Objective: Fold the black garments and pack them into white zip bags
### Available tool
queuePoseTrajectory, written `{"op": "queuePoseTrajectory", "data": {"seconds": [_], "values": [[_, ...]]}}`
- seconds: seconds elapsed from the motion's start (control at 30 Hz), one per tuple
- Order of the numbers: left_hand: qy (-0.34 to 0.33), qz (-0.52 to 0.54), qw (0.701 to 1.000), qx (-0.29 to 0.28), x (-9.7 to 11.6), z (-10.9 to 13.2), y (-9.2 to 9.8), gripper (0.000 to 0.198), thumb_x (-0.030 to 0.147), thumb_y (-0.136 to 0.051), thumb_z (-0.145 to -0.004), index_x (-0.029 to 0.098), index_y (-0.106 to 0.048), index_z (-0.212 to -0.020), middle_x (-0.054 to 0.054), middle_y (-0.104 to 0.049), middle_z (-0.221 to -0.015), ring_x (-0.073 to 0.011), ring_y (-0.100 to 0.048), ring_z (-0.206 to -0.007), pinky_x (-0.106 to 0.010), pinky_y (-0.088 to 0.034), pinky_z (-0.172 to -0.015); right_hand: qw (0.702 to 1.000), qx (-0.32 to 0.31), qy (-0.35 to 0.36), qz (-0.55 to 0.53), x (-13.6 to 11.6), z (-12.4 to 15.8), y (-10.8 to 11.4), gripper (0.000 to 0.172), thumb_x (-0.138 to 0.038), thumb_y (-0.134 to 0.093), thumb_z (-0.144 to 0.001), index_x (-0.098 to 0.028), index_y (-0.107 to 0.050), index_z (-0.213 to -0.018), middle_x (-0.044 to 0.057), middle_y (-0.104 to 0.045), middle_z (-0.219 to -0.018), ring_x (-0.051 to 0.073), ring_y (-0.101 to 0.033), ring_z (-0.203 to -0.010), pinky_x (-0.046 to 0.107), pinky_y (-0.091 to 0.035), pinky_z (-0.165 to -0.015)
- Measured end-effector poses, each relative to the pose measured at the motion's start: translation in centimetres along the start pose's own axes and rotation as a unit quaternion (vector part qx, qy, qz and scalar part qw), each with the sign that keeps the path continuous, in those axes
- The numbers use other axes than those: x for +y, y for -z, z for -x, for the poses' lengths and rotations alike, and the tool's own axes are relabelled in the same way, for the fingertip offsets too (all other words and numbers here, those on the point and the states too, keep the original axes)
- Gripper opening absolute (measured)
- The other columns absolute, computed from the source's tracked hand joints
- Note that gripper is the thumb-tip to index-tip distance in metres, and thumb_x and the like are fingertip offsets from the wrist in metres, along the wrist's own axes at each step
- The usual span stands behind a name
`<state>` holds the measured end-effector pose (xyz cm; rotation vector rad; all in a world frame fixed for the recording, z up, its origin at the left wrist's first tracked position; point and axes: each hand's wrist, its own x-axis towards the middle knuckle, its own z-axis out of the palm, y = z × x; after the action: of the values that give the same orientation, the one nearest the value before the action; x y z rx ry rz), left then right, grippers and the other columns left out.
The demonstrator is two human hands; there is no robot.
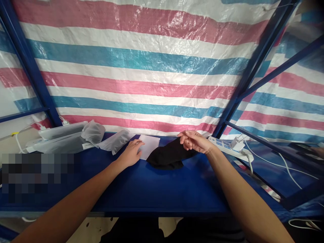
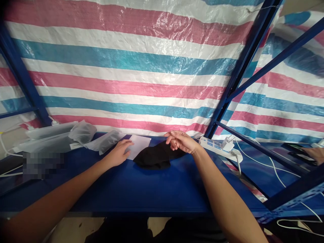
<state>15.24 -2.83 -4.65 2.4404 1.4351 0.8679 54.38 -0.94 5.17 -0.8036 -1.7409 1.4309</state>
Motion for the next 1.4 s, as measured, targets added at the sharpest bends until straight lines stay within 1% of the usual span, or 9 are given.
{"op": "queuePoseTrajectory", "data": {"seconds": [0.1,0.3,0.43,0.63,0.83,1.0,1.17,1.3,1.4], "values": [[-0.016,-0.009,1.0,-0.005,-0.1,-0.1,-0.1,0.051,0.018,-0.049,-0.099,0.025,-0.068,-0.146,-0.009,-0.057,-0.16,-0.0332,-0.051,-0.149,-0.055,-0.041,-0.128,0.99,0.055,-0.015,0.129,0.5,-0.9,-0.1,0.052,-0.064,-0.08,-0.092,-0.018,-0.079,-0.116,0.011,-0.08,-0.105,0.017,-0.07,-0.076,0.031,-0.061,-0.073],[-0.014,-0.052,0.998,-0.025,-0.9,-0.1,-0.6,0.057,0.009,-0.044,-0.095,0.032,-0.077,-0.136,-0.004,-0.063,-0.158,-0.0331,-0.053,-0.15,-0.057,-0.043,-0.126,0.918,-0.146,-0.096,0.356,1.0,-0.9,-2.2,0.082,-0.063,-0.098,-0.065,-0.021,-0.076,-0.132,0.01,-0.074,-0.128,0.025,-0.069,-0.108,0.03,-0.057,-0.088],[0.028,-0.087,0.996,-0.011,-1.5,-0.1,-0.9,0.05,0.017,-0.048,-0.098,0.03,-0.075,-0.138,-0.01,-0.064,-0.157,-0.0372,-0.052,-0.151,-0.063,-0.039,-0.126,0.89,-0.126,-0.101,0.425,0.8,-0.4,-4.5,0.076,-0.07,-0.099,-0.059,-0.022,-0.076,-0.112,0.005,-0.076,-0.102,0.021,-0.071,-0.082,0.027,-0.053,-0.067],[0.07,-0.097,0.993,0.019,-1.7,-0.1,-1.4,0.04,0.041,-0.052,-0.104,0.024,-0.072,-0.135,-0.017,-0.062,-0.157,-0.0414,-0.049,-0.152,-0.065,-0.035,-0.126,0.889,-0.187,-0.276,0.314,-0.2,0.4,-7.6,0.069,-0.089,-0.069,-0.084,-0.02,-0.064,-0.089,0.002,-0.069,-0.057,0.022,-0.072,-0.049,0.028,-0.053,-0.054],[0.08,-0.106,0.991,-0.013,-1.0,0.0,-0.8,0.044,0.044,-0.048,-0.106,0.024,-0.07,-0.139,-0.017,-0.057,-0.163,-0.0418,-0.045,-0.155,-0.062,-0.035,-0.126,0.964,0.007,-0.261,0.06,-0.9,0.4,-1.7,0.053,-0.066,-0.091,-0.078,-0.023,-0.067,-0.098,-0.004,-0.062,-0.058,0.017,-0.064,-0.044,0.026,-0.054,-0.043],[0.085,-0.109,0.99,-0.026,-0.4,0.1,-0.4,0.045,0.042,-0.047,-0.107,0.022,-0.069,-0.14,-0.018,-0.056,-0.163,-0.0424,-0.044,-0.156,-0.064,-0.034,-0.126,0.962,0.164,-0.213,0.049,0.4,0.6,5.3,0.041,-0.056,-0.084,-0.089,-0.019,-0.071,-0.101,0.006,-0.075,-0.076,0.015,-0.068,-0.056,0.022,-0.055,-0.047],[0.039,-0.098,0.994,0.002,0.9,0.0,0.4,0.042,0.038,-0.046,-0.108,0.022,-0.071,-0.138,-0.017,-0.06,-0.158,-0.0402,-0.048,-0.151,-0.063,-0.038,-0.125,0.965,0.036,-0.25,0.076,0.6,1.5,5.6,0.073,-0.085,-0.059,-0.095,-0.015,-0.074,-0.111,0.016,-0.079,-0.095,0.024,-0.076,-0.078,0.026,-0.057,-0.055],[-0.081,-0.018,0.994,0.072,4.1,0.2,2.2,0.044,0.036,-0.042,-0.112,0.025,-0.07,-0.144,-0.012,-0.064,-0.15,-0.0324,-0.056,-0.143,-0.052,-0.043,-0.124,0.972,-0.041,-0.175,0.152,-0.7,1.6,2.5,0.083,-0.069,-0.083,-0.087,-0.024,-0.061,-0.154,0.006,-0.077,-0.095,0.022,-0.073,-0.084,0.028,-0.059,-0.066],[-0.213,0.037,0.976,0.019,7.3,1.1,3.0,0.041,0.038,-0.047,-0.112,0.031,-0.072,-0.144,-0.008,-0.069,-0.145,-0.03,-0.059,-0.139,-0.048,-0.045,-0.123,0.955,-0.119,-0.148,0.229,-1.0,1.1,0.8,0.092,-0.053,-0.095,-0.078,-0.028,-0.06,-0.159,-0.001,-0.076,-0.09,0.019,-0.07,-0.082,0.027,-0.056,-0.075]]}}
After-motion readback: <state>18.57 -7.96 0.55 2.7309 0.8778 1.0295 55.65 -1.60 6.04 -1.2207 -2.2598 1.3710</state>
